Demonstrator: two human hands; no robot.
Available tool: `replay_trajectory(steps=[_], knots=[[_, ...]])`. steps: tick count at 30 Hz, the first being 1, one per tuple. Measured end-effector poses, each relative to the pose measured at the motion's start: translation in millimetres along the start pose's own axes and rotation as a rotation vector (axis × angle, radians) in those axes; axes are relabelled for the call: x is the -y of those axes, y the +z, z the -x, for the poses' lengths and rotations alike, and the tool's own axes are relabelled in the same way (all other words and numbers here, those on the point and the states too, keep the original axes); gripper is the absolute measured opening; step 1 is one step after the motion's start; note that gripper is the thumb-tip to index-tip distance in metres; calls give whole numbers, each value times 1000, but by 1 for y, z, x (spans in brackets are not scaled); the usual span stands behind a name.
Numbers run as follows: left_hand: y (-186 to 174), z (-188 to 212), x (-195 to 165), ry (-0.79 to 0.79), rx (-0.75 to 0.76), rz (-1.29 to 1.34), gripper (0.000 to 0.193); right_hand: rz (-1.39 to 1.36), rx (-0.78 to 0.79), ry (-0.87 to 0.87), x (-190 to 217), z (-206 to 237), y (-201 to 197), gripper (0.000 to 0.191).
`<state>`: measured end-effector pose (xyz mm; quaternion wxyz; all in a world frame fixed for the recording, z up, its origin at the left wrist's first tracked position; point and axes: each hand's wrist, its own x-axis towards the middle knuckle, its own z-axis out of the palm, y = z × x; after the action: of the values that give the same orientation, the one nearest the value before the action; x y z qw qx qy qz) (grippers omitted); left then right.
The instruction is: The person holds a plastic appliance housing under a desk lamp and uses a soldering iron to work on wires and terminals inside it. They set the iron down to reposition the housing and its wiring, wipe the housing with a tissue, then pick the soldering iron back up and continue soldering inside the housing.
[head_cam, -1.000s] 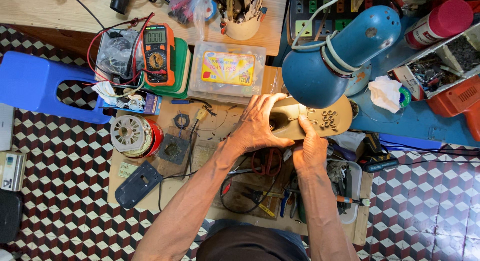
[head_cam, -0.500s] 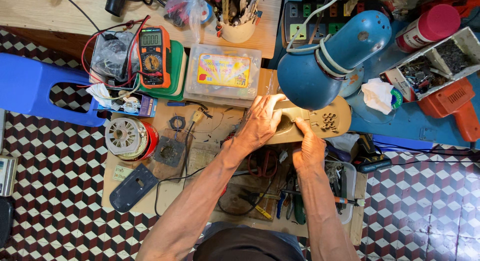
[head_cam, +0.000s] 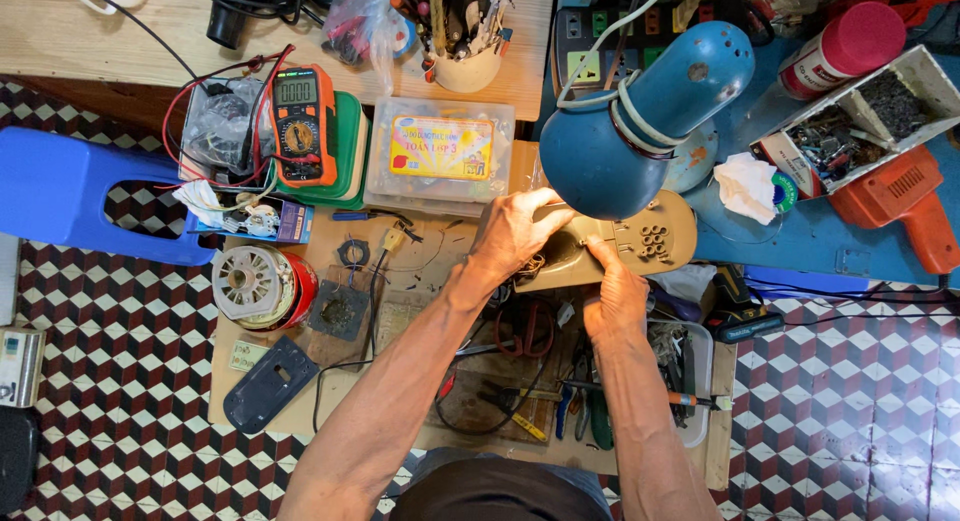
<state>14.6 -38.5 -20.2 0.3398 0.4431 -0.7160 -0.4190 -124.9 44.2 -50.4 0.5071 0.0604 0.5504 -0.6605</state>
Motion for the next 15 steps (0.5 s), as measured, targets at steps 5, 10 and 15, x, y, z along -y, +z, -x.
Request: replay_trajectory(steps=[5, 10, 15], knots=[[5, 0, -4, -141, 19, 10, 20, 2, 3, 4, 1, -2, -3, 43], [8, 0, -2, -106, -34, -145, 20, 29, -9, 22, 1, -3, -4, 45], [8, 2, 0, -85, -25, -77, 21, 26, 6, 17, 1, -2, -3, 44]])
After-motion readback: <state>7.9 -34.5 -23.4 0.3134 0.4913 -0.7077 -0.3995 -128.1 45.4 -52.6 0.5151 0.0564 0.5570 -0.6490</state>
